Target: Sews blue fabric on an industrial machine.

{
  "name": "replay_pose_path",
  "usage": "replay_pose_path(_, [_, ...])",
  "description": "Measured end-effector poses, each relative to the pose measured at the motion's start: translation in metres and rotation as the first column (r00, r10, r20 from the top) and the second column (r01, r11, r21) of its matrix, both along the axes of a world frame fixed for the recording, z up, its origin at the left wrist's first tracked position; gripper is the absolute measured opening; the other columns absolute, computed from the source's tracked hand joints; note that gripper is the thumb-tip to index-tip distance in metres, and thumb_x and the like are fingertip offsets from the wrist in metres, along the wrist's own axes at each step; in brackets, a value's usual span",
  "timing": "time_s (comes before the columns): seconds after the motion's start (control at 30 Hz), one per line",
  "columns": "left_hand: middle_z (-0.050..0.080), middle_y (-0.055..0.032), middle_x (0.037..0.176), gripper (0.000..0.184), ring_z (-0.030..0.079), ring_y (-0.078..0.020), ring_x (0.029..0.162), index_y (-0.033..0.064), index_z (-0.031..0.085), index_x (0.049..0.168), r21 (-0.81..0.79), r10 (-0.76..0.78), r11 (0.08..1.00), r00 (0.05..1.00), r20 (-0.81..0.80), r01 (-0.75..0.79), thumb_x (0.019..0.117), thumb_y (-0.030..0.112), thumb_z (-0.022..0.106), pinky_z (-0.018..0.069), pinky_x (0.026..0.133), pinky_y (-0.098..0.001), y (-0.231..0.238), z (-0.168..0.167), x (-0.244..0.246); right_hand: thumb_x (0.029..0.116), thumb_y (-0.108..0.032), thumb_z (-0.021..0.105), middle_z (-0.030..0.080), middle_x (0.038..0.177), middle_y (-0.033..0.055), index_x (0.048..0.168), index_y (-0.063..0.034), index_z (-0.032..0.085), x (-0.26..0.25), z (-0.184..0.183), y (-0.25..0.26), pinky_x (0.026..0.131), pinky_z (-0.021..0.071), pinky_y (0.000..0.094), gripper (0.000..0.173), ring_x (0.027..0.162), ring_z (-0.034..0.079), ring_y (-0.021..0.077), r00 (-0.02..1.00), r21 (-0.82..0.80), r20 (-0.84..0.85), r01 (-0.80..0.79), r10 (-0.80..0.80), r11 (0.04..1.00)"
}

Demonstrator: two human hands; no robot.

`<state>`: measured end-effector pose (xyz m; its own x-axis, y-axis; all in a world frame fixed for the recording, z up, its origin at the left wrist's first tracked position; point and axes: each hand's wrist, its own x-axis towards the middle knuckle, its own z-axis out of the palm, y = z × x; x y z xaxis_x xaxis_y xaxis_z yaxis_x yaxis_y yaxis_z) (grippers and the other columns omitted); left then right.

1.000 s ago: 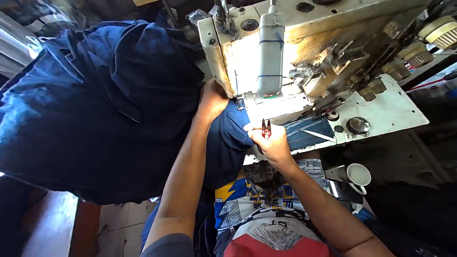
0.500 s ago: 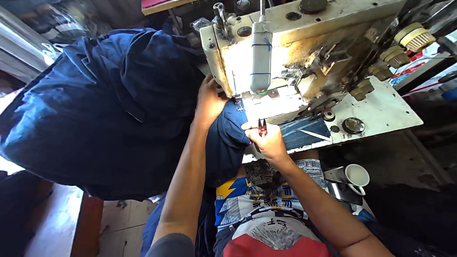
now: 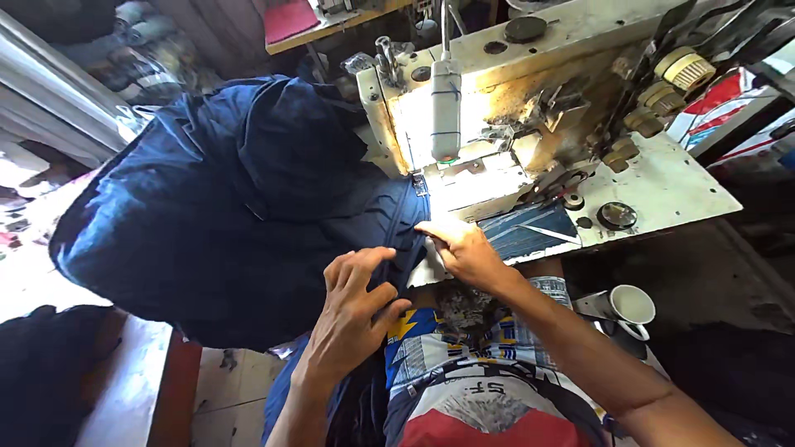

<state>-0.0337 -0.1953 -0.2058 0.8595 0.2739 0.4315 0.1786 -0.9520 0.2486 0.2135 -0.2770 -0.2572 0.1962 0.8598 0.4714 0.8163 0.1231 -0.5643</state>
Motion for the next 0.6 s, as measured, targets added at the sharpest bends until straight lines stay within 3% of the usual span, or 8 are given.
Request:
replay_pose_path(0.07, [0.061, -0.0035, 0.140, 0.028, 0.050, -0.0231, 0.138, 0.0157, 0.069, 0.086, -0.062, -0.126, 0.990, 0.991, 0.049, 0.129, 0.1024, 0.038, 0.062, 0.0305, 0.120, -0.0560, -0.009, 0.009, 0.000, 0.0952, -0.010, 0.062, 0.064, 0.105, 0.0111, 0.120, -0.0202, 0.075, -0.006, 0.003, -0.010, 0.054, 0.0539, 0.0414, 0.030, 0.070, 0.065, 0.0219, 0.992, 0.053, 0.122, -0.027, 0.020, 0.998])
replay_pose_path(0.13, [0.066, -0.0043, 0.128, 0.026, 0.057, -0.0217, 0.131, 0.0116, 0.066, 0.085, -0.111, -0.240, 0.961, 0.963, 0.122, 0.253, 0.1028, 0.030, 0.063, 0.0358, 0.120, -0.0541, -0.014, 0.010, 0.007, 0.0964, -0.011, 0.064, 0.064, 0.118, 0.0141, 0.116, -0.0224, 0.076, -0.010, 0.008, -0.024, 0.054, 0.0549, 0.0400, 0.026, 0.071, 0.065, 0.0218, 0.988, 0.091, 0.123, -0.102, 0.091, 0.991])
replay_pose_path(0.23, [0.069, -0.0077, 0.109, 0.025, 0.065, -0.0239, 0.118, 0.0074, 0.063, 0.084, -0.137, -0.319, 0.924, 0.917, 0.240, 0.357, 0.1027, 0.024, 0.064, 0.0504, 0.110, -0.0465, -0.016, 0.001, 0.020, 0.0994, -0.015, 0.064, 0.064, 0.132, 0.0134, 0.114, -0.0194, 0.076, -0.008, 0.010, -0.044, 0.064, 0.0582, 0.0370, 0.019, 0.084, 0.069, 0.0182, 0.958, 0.127, 0.016, -0.285, 0.286, 0.950])
replay_pose_path(0.33, [0.065, -0.0059, 0.100, 0.026, 0.063, -0.0185, 0.100, 0.0113, 0.063, 0.091, -0.028, -0.241, 0.965, 0.928, 0.283, 0.259, 0.0971, 0.035, 0.072, 0.0522, 0.088, -0.0336, -0.010, -0.025, 0.037, 0.1036, -0.012, 0.060, 0.070, 0.120, 0.0070, 0.111, -0.0079, 0.073, -0.006, -0.002, -0.054, 0.090, 0.0601, 0.0345, 0.015, 0.109, 0.069, 0.0155, 0.917, 0.136, -0.120, -0.364, 0.380, 0.921])
replay_pose_path(0.4, [0.065, -0.0061, 0.110, 0.035, 0.060, -0.0207, 0.103, 0.0183, 0.068, 0.116, 0.094, -0.149, 0.987, 0.967, 0.208, 0.132, 0.0934, 0.043, 0.074, 0.0462, 0.095, -0.0401, 0.001, -0.049, 0.049, 0.1030, -0.010, 0.061, 0.072, 0.116, 0.0078, 0.111, -0.0028, 0.074, -0.010, -0.015, -0.059, 0.100, 0.0576, 0.0330, 0.017, 0.112, 0.068, 0.0147, 0.903, 0.157, -0.269, -0.303, 0.335, 0.940])
replay_pose_path(0.47, [0.064, -0.0070, 0.131, 0.043, 0.061, -0.0240, 0.118, 0.0242, 0.063, 0.137, 0.163, -0.083, 0.984, 0.992, 0.100, 0.066, 0.0948, 0.026, 0.069, 0.0411, 0.109, -0.0516, 0.016, -0.068, 0.056, 0.1026, -0.011, 0.062, 0.073, 0.113, 0.0083, 0.109, -0.0011, 0.073, -0.015, -0.025, -0.062, 0.099, 0.0577, 0.0317, 0.016, 0.110, 0.069, 0.0143, 0.885, 0.171, -0.377, -0.223, 0.273, 0.960])
replay_pose_path(0.53, [0.066, -0.0032, 0.133, 0.038, 0.064, -0.0217, 0.117, 0.0223, 0.068, 0.131, 0.161, -0.059, 0.986, 0.997, 0.056, 0.050, 0.0953, 0.009, 0.061, 0.0390, 0.112, -0.0555, 0.025, -0.074, 0.057, 0.1023, -0.012, 0.063, 0.073, 0.112, 0.0074, 0.108, -0.0019, 0.074, -0.019, -0.031, -0.063, 0.098, 0.0585, 0.0307, 0.016, 0.109, 0.069, 0.0136, 0.880, 0.169, -0.424, -0.158, 0.216, 0.973])
replay_pose_path(0.6, [0.071, 0.0013, 0.124, 0.031, 0.066, -0.0190, 0.108, 0.0202, 0.073, 0.119, 0.160, -0.056, 0.986, 0.998, 0.042, 0.049, 0.0977, 0.005, 0.056, 0.0391, 0.111, -0.0550, 0.023, -0.067, 0.055, 0.1021, -0.012, 0.063, 0.073, 0.113, 0.0066, 0.108, -0.0028, 0.075, -0.022, -0.032, -0.064, 0.096, 0.0589, 0.0295, 0.016, 0.108, 0.069, 0.0125, 0.870, 0.164, -0.463, -0.105, 0.171, 0.981])
